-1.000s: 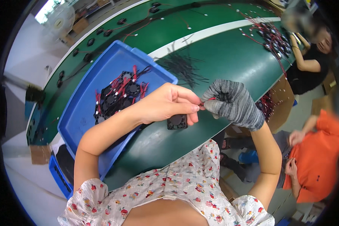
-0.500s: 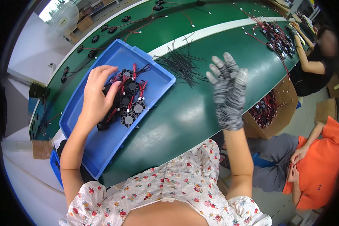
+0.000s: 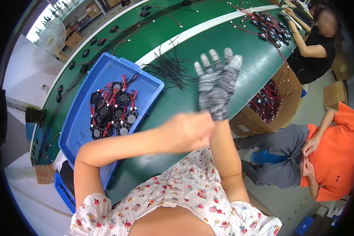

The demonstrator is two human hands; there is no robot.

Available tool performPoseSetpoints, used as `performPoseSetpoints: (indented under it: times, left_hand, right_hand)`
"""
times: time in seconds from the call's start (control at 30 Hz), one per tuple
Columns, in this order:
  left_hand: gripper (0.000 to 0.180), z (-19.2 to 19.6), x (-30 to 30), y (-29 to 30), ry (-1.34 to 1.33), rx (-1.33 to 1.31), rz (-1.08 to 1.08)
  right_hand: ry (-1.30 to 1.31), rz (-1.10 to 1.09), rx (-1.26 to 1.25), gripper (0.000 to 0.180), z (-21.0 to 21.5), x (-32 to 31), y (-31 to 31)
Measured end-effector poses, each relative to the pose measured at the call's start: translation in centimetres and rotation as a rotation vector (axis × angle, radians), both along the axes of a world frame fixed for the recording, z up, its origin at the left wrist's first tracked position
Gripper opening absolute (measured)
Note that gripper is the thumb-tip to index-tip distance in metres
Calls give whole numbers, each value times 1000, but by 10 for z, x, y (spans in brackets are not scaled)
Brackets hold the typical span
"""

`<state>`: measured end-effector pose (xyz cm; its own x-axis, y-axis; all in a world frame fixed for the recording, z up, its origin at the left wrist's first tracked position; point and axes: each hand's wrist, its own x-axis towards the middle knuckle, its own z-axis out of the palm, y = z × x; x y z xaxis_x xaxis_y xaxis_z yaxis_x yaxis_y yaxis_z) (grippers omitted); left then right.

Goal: The person sits at a green assembly table and repeatedly picks up small black electronic components from a blue bin. They insert red and black wires into the components and secure them with black zip ties, then place the finished units on the table. A coworker is visible in the background performing similar tasks.

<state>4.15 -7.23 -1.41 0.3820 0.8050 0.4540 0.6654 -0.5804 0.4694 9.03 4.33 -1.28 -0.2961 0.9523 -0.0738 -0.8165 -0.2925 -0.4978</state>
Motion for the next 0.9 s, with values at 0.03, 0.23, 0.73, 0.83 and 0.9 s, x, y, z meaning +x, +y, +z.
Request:
performPoseSetpoints:
  times: [0.03, 0.23, 0.73, 0.83, 0.9]
  left_hand:
    - [21, -1, 9, -6, 84, -79, -36]
    - [40, 20, -10, 18, -7, 419, 232]
    - [11, -7, -11, 10, 119, 157, 19]
    - [18, -14, -29, 14, 206, 150, 142]
    - [23, -8, -35, 10, 211, 118, 145]
  right_hand:
    - [28, -34, 77, 65, 3, -1, 3]
    - [79, -127, 121, 53, 12, 0, 12]
    - [-519, 62, 687, 50, -9, -28, 15]
    - [-1061, -106, 1430, 49, -45, -54, 39]
    - [-1289, -114, 1848, 50, -49, -69, 43]
